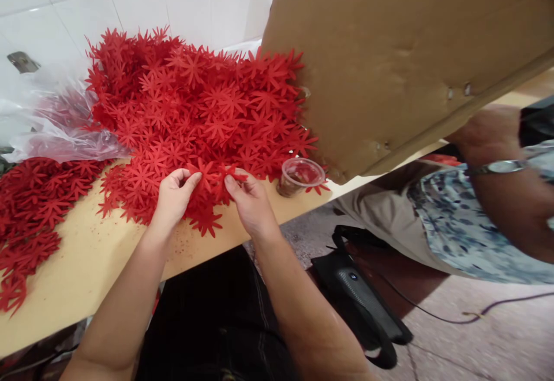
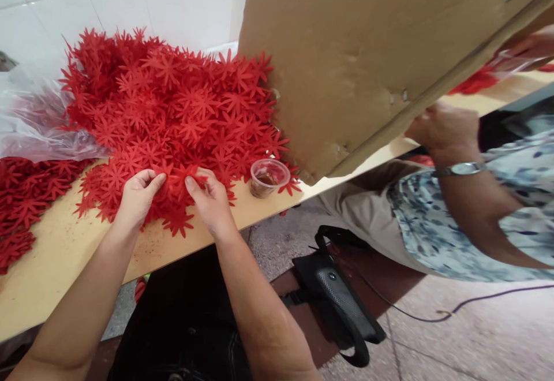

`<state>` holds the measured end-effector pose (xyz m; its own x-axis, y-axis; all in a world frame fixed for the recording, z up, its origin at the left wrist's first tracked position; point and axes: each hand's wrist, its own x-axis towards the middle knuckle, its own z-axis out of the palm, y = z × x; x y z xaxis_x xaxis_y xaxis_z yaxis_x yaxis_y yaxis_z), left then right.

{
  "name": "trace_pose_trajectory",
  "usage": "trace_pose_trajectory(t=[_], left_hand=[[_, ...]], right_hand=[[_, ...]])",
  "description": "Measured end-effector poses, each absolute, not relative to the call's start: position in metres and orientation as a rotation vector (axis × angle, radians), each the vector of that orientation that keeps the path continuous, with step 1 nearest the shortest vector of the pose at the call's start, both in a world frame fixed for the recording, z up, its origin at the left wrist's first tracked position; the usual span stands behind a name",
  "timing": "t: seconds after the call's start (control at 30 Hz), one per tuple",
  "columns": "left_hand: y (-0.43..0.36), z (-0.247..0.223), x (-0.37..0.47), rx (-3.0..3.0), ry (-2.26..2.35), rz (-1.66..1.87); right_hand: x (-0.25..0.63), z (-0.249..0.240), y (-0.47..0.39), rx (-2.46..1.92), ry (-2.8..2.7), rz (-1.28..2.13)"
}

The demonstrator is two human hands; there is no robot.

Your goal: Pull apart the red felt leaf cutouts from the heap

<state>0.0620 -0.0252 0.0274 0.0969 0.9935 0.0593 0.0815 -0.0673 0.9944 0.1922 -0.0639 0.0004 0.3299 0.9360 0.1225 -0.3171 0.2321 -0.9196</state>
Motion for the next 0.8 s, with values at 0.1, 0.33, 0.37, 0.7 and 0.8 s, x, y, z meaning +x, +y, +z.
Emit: trace_pose_trajectory(t=[0.1,0.33,0.37,0.7,0.8], left_hand=[[-0.027,0.025,0.066,1.396,1.172,1.144],[-0.021,0.022,0.060,1.424,1.124,1.107],[-0.016,0.023,0.054,1.449,1.164,1.157],[-0.008,0.038,0.045,2.037,1.307,1.281],[-0.028,0.025,0.066,1.899,1.196,1.057]], right_hand=[[0.187,0.004,-0.063,-0.903,-0.865,1.128],[0.187,0.001,-0.058,-0.981,-0.694,1.120],[0.189,-0.001,-0.057,-1.002,-0.667,1.104],[0.188,-0.015,-0.046,-1.068,-0.827,1.153],[0.186,-0.015,-0.049,-1.092,-0.995,1.051]])
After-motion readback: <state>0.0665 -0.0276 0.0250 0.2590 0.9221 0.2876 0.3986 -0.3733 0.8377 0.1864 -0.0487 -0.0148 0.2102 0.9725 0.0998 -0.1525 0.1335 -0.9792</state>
